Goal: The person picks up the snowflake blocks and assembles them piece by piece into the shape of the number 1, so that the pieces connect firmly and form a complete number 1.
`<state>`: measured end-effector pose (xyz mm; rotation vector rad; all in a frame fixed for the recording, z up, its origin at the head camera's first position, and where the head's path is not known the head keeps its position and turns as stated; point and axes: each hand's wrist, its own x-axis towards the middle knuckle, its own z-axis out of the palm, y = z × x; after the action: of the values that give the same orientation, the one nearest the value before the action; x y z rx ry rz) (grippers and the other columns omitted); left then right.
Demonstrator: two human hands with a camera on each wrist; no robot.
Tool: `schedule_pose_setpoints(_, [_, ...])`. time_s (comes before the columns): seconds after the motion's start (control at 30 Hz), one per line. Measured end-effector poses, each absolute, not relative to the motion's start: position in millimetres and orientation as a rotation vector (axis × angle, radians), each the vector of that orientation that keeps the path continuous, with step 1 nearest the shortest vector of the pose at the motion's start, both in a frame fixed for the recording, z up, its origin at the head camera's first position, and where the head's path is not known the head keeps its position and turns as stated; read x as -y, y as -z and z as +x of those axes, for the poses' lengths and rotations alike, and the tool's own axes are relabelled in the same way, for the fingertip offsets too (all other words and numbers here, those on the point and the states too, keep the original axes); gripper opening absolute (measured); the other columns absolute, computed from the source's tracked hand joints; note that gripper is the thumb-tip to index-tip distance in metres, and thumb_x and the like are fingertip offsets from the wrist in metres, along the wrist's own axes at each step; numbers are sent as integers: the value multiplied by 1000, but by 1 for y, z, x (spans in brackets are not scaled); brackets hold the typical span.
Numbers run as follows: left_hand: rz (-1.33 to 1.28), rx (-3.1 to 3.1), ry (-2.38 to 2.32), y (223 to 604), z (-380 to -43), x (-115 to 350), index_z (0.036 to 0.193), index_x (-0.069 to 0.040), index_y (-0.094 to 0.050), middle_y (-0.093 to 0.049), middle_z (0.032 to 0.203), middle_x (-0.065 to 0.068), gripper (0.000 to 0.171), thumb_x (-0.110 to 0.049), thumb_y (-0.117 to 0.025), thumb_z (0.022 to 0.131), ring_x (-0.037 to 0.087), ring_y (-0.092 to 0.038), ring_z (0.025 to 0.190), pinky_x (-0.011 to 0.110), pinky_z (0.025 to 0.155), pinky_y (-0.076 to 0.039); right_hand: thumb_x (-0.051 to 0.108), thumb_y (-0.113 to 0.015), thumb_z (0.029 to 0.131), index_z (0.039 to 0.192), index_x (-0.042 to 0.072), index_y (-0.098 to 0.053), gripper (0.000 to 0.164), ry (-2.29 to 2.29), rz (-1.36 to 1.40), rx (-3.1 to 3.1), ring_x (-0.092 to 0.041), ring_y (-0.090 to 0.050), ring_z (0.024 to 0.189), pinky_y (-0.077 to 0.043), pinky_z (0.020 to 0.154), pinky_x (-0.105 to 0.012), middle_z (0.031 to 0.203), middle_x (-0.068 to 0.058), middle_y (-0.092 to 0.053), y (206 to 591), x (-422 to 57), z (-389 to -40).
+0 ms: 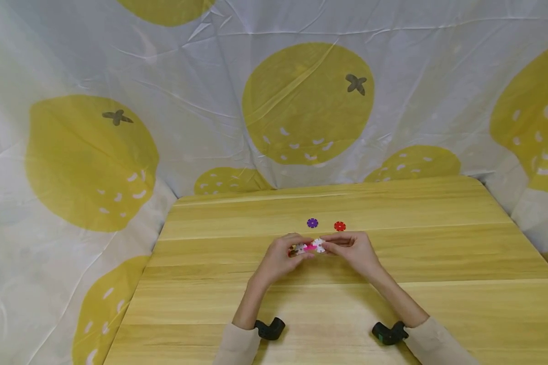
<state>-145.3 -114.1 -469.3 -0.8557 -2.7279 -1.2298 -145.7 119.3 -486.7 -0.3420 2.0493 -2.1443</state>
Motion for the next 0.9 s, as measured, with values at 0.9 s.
schedule_pose_setpoints(0.9, [-722,2586,1047,484,-153,112,115,-6,-79,-80,102,7,31,-16,-83,86,19,-74,95,33,83,-60,6,-71,97,121,-10,-70,29,2085,-14,-2135,-21,-79,88,-63,82,-35,105,-20,-79,498,-97,-172])
